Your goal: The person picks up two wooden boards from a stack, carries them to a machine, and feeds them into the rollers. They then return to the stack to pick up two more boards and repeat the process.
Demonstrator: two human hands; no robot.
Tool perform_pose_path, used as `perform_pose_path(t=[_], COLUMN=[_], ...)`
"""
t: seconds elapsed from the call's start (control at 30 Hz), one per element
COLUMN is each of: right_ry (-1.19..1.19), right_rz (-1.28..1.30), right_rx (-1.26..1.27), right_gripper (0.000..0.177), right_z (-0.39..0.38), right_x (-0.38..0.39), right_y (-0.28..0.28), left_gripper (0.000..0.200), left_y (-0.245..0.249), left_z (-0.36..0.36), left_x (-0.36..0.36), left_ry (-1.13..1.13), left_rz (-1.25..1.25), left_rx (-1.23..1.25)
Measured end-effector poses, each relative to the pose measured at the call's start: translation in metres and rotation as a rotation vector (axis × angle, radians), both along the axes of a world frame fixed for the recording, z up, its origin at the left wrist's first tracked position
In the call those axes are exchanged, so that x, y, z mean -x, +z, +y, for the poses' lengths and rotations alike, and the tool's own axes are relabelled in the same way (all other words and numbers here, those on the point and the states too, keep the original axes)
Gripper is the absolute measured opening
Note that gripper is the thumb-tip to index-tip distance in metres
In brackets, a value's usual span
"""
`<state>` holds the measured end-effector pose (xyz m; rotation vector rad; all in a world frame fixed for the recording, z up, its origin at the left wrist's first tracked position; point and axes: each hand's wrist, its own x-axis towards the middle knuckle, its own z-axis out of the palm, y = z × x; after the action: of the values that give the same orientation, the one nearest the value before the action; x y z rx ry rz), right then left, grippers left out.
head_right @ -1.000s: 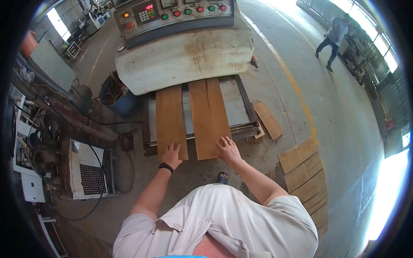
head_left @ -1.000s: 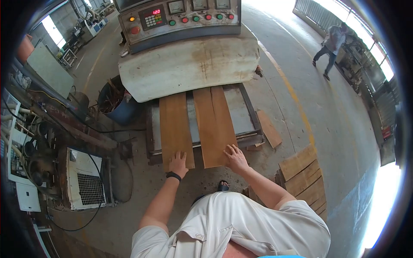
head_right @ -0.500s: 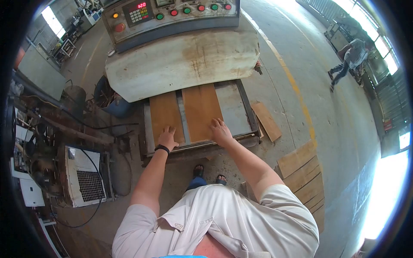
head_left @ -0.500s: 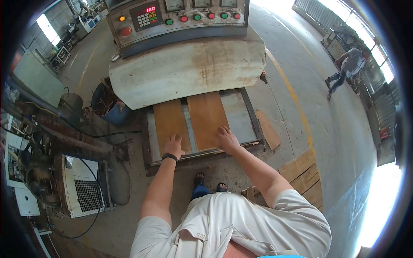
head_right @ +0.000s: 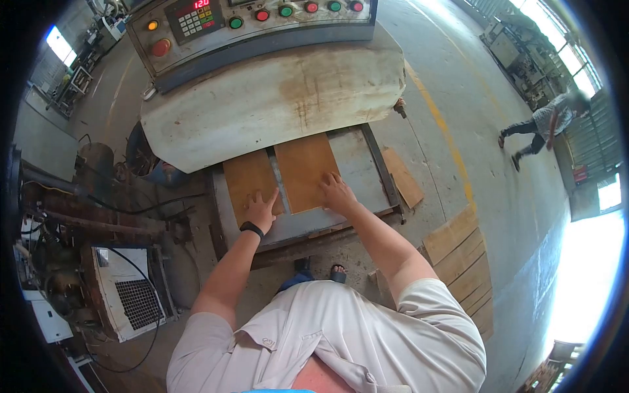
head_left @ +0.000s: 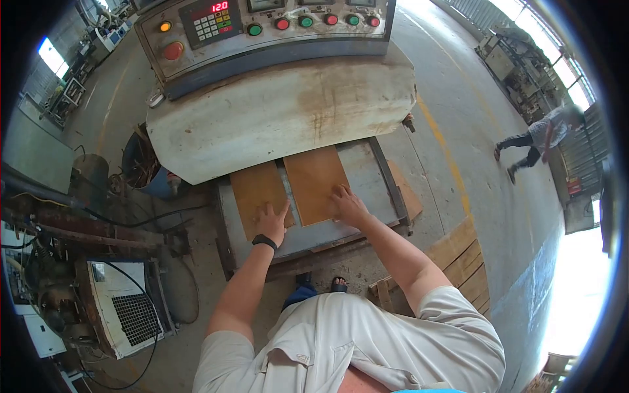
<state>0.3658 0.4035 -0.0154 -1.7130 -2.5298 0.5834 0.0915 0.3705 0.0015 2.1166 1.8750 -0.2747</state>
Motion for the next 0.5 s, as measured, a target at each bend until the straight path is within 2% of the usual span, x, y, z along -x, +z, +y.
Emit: perform_pose_path(t=[0.2,0.5], right_ry=[-0.010,-0.076], right_rz=[0.042,-0.126], right_rx=[-0.024,-0.053], right_gripper=[0.071,0.062], right_z=[0.021,0.045], right_x=[0.004,0.027], right_y=[-0.001,0.007], left_gripper=[0.080,0.079], left_y=[-0.011,-0.023], left_z=[0.029,0.056], left_x=[0.012,0.034], left_ry=[-0.021,-0.030], left_rz=[-0.013,-0.091], left_rx=[0.015,-0.109])
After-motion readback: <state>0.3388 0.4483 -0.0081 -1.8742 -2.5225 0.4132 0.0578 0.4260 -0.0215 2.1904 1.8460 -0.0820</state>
